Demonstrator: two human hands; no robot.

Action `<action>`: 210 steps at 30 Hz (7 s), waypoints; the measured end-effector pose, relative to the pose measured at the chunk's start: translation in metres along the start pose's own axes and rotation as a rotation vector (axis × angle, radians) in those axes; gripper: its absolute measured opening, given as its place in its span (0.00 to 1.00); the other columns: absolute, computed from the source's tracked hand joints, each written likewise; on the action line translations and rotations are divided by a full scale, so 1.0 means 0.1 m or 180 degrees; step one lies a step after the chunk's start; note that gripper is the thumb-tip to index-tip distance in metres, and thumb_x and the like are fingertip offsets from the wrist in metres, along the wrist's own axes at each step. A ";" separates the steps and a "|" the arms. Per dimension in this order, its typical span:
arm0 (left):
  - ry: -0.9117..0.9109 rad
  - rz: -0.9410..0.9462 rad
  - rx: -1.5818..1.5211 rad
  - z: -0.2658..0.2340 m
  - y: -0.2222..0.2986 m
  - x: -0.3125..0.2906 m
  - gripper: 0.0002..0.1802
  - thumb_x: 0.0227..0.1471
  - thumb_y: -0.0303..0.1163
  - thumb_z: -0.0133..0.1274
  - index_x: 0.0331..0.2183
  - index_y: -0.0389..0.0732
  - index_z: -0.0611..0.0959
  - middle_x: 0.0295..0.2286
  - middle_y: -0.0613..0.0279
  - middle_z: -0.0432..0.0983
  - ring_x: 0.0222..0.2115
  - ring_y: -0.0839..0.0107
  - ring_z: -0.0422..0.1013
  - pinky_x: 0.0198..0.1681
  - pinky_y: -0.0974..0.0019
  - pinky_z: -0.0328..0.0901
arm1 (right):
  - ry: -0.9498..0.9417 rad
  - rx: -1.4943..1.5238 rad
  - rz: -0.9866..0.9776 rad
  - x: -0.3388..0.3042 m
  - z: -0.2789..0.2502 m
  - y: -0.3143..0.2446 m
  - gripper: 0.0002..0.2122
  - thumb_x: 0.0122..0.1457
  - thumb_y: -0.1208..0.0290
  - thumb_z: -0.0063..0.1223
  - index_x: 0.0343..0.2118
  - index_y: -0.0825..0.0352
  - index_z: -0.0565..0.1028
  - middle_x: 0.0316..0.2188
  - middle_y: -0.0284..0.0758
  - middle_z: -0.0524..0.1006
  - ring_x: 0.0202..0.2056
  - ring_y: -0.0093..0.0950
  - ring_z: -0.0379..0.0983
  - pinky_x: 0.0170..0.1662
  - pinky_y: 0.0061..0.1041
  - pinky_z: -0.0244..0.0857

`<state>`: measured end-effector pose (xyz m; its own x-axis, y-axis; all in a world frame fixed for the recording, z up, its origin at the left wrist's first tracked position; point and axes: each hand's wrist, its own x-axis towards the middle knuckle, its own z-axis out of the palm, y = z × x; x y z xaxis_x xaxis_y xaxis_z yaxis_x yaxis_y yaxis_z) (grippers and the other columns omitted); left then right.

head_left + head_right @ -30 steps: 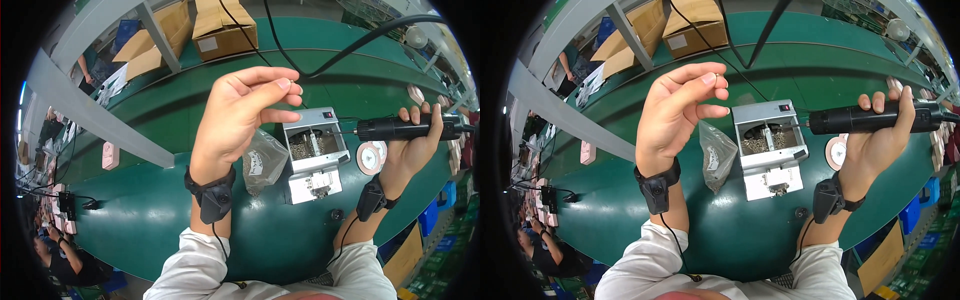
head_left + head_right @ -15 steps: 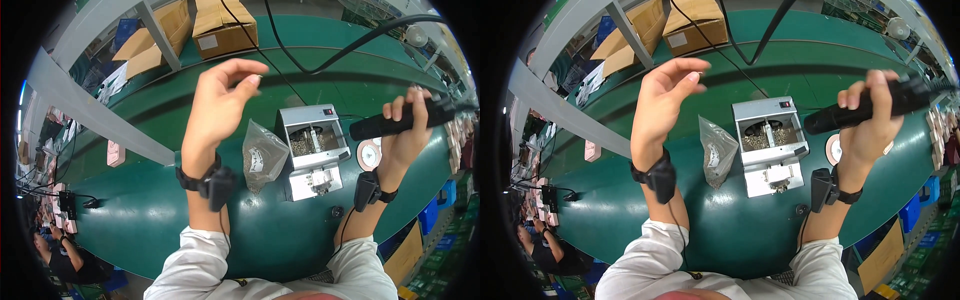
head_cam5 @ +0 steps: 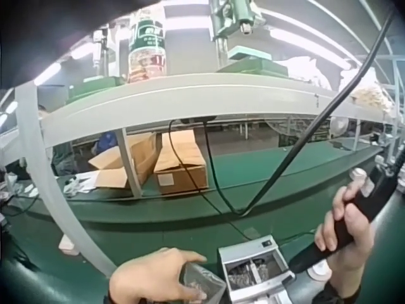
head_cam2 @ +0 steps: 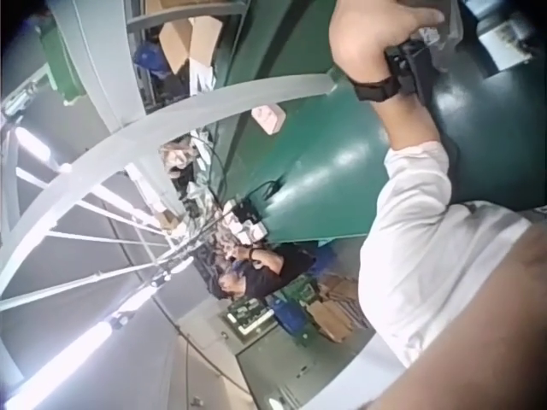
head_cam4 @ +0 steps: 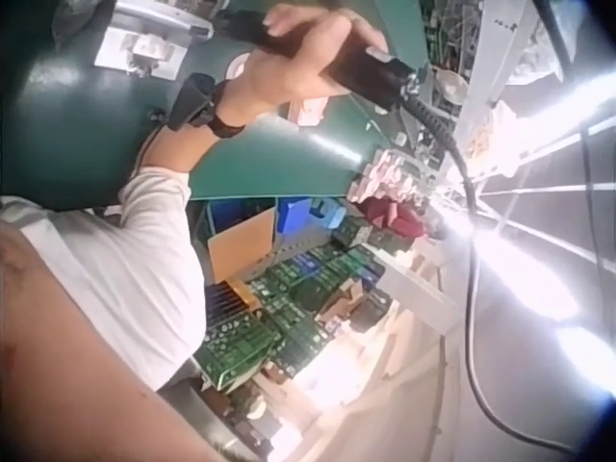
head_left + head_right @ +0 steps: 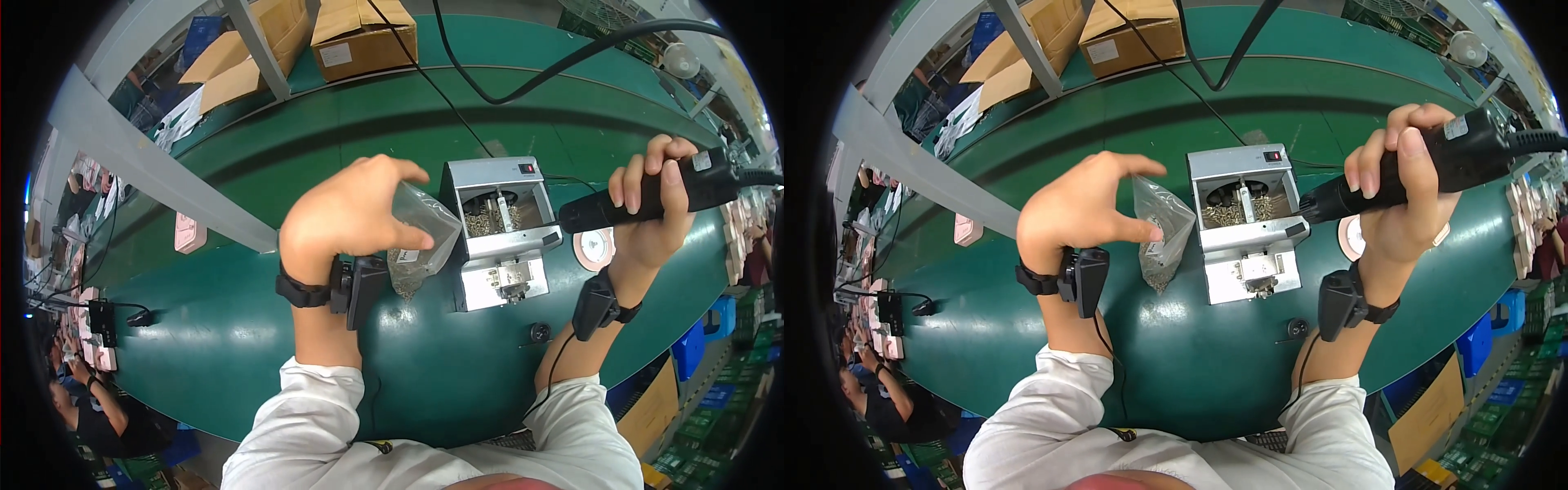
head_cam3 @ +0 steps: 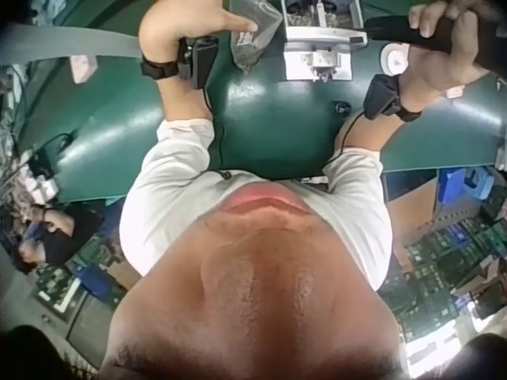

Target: The person assembles pink record player toys by placing a white disc onto each base, inserting a small metal pin, and driving a screw with a power screwdriver. They also refill a screw feeder from a plastic bag and set the completed toys aside.

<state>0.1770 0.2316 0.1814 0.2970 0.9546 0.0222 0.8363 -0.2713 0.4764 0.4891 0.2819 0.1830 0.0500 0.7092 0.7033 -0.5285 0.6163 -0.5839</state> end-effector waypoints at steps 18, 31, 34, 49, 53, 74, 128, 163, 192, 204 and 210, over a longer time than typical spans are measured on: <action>0.2503 -0.0115 -0.0766 -0.98 0.74 -2.26 0.05 0.56 0.20 0.55 0.32 0.32 0.86 0.24 0.54 0.82 0.26 0.67 0.78 0.31 0.66 0.71 | 0.0142 -0.0475 -0.0318 -0.41 0.36 -0.80 0.08 0.65 0.81 0.52 0.46 0.71 0.70 0.34 0.38 0.73 0.21 0.22 0.67 0.27 0.27 0.63; 0.6930 0.0565 0.1265 -4.64 -0.10 -3.25 0.15 0.61 0.33 0.52 0.33 0.29 0.84 0.27 0.41 0.82 0.27 0.54 0.77 0.35 0.55 0.69 | 0.0475 -0.0482 -0.0835 -0.69 0.91 -1.21 0.07 0.65 0.79 0.52 0.44 0.71 0.70 0.27 0.35 0.72 0.21 0.23 0.66 0.27 0.27 0.63; 0.5675 0.1013 -0.1588 -4.89 -0.60 -2.96 0.16 0.60 0.34 0.52 0.33 0.28 0.84 0.29 0.40 0.82 0.30 0.54 0.78 0.37 0.55 0.70 | 0.0489 0.0059 -0.0897 -0.86 0.99 -1.30 0.08 0.64 0.79 0.51 0.45 0.69 0.68 0.33 0.37 0.71 0.20 0.23 0.66 0.24 0.27 0.63; 0.5372 0.0173 0.2349 -2.52 -1.92 -2.74 0.18 0.51 0.34 0.62 0.42 0.34 0.81 0.42 0.50 0.79 0.48 0.52 0.72 0.57 0.53 0.62 | 0.0623 0.0088 -0.0273 -0.89 1.45 -1.00 0.06 0.68 0.68 0.49 0.43 0.62 0.69 0.32 0.30 0.69 0.20 0.22 0.63 0.27 0.26 0.60; 0.4192 -0.0249 0.0928 -1.03 -2.58 -2.47 0.18 0.49 0.28 0.59 0.43 0.35 0.79 0.43 0.50 0.75 0.49 0.51 0.70 0.57 0.52 0.62 | 0.0521 0.0393 0.0443 -1.25 1.58 -0.88 0.07 0.68 0.69 0.50 0.44 0.63 0.69 0.32 0.31 0.69 0.20 0.23 0.64 0.27 0.27 0.62; 0.2321 -0.2079 -0.0014 -0.88 -3.69 -2.26 0.27 0.49 0.47 0.67 0.36 0.29 0.83 0.30 0.55 0.81 0.33 0.67 0.75 0.40 0.62 0.70 | 0.0595 -0.2568 0.1392 -1.21 -0.74 -0.65 0.26 0.64 0.54 0.60 0.55 0.70 0.71 0.45 0.40 0.78 0.48 0.33 0.73 0.54 0.34 0.67; -0.0503 0.2136 -0.1112 2.61 0.72 -2.10 0.50 0.34 0.46 0.74 0.59 0.38 0.74 0.60 0.50 0.67 0.61 0.52 0.62 0.66 0.44 0.54 | -0.1674 -0.4676 0.1795 -3.00 -1.10 -0.64 0.12 0.63 0.68 0.60 0.47 0.68 0.77 0.38 0.37 0.77 0.34 0.28 0.73 0.38 0.27 0.67; 0.0975 0.1355 -0.1185 2.40 -1.39 -2.79 0.48 0.27 0.43 0.80 0.52 0.44 0.77 0.57 0.54 0.72 0.58 0.51 0.66 0.60 0.50 0.55 | -0.0442 -0.2459 0.1229 -4.04 1.77 0.43 0.05 0.64 0.84 0.56 0.34 0.74 0.70 0.35 0.46 0.81 0.31 0.28 0.82 0.34 0.23 0.77; 0.0950 0.1175 -0.1271 2.50 -1.68 -2.91 0.48 0.27 0.48 0.79 0.52 0.45 0.77 0.57 0.59 0.72 0.59 0.56 0.65 0.61 0.50 0.54 | -0.0214 -0.2526 0.1012 -4.29 1.91 0.85 0.08 0.61 0.83 0.61 0.31 0.74 0.70 0.29 0.43 0.81 0.26 0.23 0.80 0.30 0.18 0.74; 0.0931 0.1221 -0.1254 2.52 -1.62 -2.91 0.48 0.28 0.48 0.79 0.52 0.44 0.77 0.57 0.58 0.71 0.59 0.55 0.65 0.61 0.50 0.54 | -0.0875 -0.2587 0.1038 -4.24 1.71 0.75 0.05 0.67 0.80 0.52 0.34 0.74 0.69 0.33 0.47 0.81 0.28 0.25 0.77 0.34 0.22 0.74; 0.0971 0.1263 -0.1253 2.54 -1.60 -2.90 0.49 0.28 0.48 0.79 0.53 0.44 0.77 0.57 0.57 0.72 0.58 0.55 0.66 0.60 0.50 0.54 | -0.1172 -0.2602 0.1107 -4.17 1.60 0.72 0.06 0.67 0.79 0.52 0.35 0.75 0.70 0.33 0.47 0.81 0.28 0.24 0.77 0.35 0.22 0.74</action>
<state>0.0739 -0.0329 -0.1251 0.3563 0.7986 0.4851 0.4403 -0.6014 0.6666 0.2945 -0.0245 -0.0871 -0.3410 0.8311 0.4393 0.2975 0.5388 -0.7882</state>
